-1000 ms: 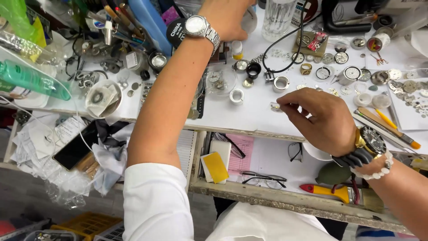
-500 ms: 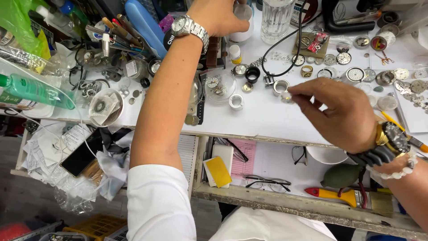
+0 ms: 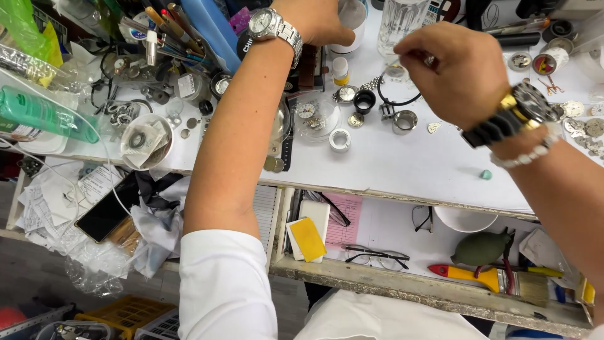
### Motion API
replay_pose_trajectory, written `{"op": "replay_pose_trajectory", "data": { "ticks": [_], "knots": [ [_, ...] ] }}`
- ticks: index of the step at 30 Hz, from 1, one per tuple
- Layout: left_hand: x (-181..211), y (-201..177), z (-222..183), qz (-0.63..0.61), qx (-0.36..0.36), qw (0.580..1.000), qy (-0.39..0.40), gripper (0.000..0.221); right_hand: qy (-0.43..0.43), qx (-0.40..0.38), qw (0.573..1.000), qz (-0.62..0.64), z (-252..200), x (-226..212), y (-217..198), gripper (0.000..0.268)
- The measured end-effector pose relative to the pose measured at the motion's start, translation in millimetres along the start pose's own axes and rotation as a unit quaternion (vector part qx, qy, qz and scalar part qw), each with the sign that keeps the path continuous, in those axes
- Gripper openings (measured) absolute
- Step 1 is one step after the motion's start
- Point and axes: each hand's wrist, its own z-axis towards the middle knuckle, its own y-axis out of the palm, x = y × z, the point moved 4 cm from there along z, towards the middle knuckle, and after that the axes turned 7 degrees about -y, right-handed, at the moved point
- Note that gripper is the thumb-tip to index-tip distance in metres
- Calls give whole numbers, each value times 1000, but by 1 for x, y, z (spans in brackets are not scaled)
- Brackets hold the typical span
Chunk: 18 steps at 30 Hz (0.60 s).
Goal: A person performs precision repair on a wristwatch, using tweezers to manipulate small parts and adjusting the watch strap.
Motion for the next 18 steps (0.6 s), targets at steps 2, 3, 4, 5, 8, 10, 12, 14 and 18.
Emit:
{"op": "replay_pose_trajectory", "data": {
  "ticks": [2, 3, 4, 5, 8, 10, 12, 14, 18],
  "knots": [
    [1, -2, -2, 0, 2, 1000, 7, 48, -3, 3, 1000, 0, 8, 9, 16, 12],
    [1, -3, -4, 2, 4, 1000, 15, 50, -5, 7, 1000, 1, 13, 13, 24, 12],
    [1, -1, -4, -1, 3, 1000, 13, 50, -7, 3, 1000, 1, 14, 20, 31, 12],
    [1, 0, -4, 4, 4, 1000, 13, 53, 8, -11, 1000, -25, 15, 29, 39, 12],
    [0, 4, 0, -4, -8, 1000, 21, 53, 31, -29, 998, -37, 19, 46, 58, 13],
    [-2, 12, 8, -17, -21, 999, 34, 51, 42, -35, 998, -25, 22, 53, 67, 14],
    [-2, 23, 22, 5, 0, 999, 49, 50, 64, -44, 997, -18, 23, 58, 74, 12],
    [-2, 18, 18, 5, -2, 999, 46, 46, 70, -48, 996, -17, 26, 55, 76, 12],
    [-8, 9, 10, -26, -53, 998, 5, 44, 45, -43, 997, -35, 31, 44, 70, 14]
  ]
}}
